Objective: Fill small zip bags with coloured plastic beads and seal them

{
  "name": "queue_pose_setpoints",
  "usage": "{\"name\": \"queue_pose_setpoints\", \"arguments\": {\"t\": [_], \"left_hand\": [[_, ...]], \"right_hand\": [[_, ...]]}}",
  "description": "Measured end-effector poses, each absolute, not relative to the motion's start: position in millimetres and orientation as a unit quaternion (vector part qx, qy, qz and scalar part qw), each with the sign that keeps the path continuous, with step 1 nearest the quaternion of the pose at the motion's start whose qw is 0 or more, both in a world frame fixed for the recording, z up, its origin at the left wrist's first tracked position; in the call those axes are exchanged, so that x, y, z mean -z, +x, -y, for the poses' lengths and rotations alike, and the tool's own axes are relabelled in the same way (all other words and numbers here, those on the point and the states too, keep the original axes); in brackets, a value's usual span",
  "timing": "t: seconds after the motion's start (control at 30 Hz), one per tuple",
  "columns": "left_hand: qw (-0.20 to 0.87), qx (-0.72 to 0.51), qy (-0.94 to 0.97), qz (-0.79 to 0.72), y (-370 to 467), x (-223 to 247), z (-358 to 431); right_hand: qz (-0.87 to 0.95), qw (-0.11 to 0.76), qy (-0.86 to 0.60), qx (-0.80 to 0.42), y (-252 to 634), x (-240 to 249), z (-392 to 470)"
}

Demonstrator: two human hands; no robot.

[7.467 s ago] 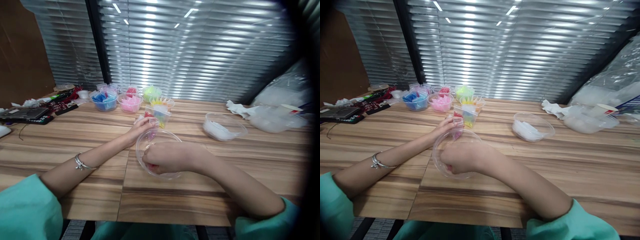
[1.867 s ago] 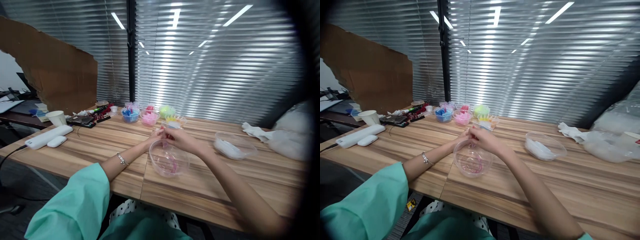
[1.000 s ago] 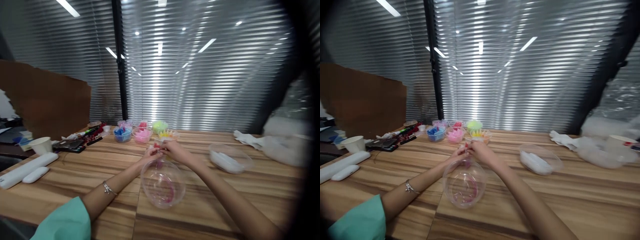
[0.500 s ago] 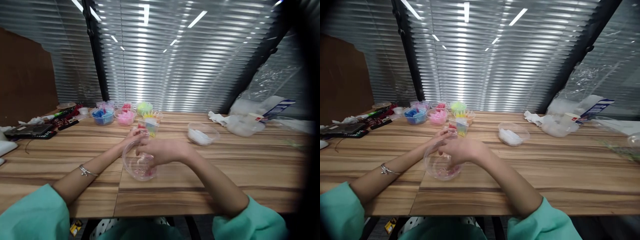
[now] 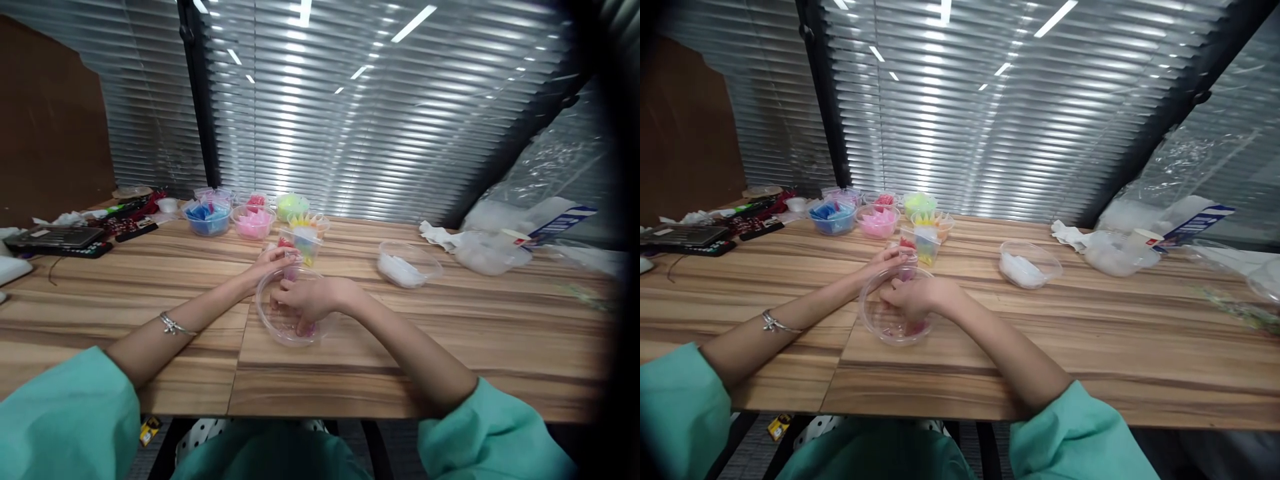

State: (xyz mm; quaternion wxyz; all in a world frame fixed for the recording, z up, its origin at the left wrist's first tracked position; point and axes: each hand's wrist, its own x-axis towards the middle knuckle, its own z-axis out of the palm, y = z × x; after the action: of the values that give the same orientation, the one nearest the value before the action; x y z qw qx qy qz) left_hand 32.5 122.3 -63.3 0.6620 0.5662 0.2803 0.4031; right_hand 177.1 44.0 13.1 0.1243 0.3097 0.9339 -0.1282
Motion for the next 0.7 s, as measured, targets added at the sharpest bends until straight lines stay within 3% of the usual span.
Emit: {"name": "queue_pose_setpoints", "arguments": {"t": [0.2,0.7], "left_hand": [[0.655,-0.408,0.571,-0.281,33,63,-124],[0.628,-0.436,0.577,-0.288,34,62,-124]], "right_hand": [[-0.943,0.158,0.265,0.125,168,-21,-34],[-0.958,0.121,0.245,0.085,157,-32,-18]]}}
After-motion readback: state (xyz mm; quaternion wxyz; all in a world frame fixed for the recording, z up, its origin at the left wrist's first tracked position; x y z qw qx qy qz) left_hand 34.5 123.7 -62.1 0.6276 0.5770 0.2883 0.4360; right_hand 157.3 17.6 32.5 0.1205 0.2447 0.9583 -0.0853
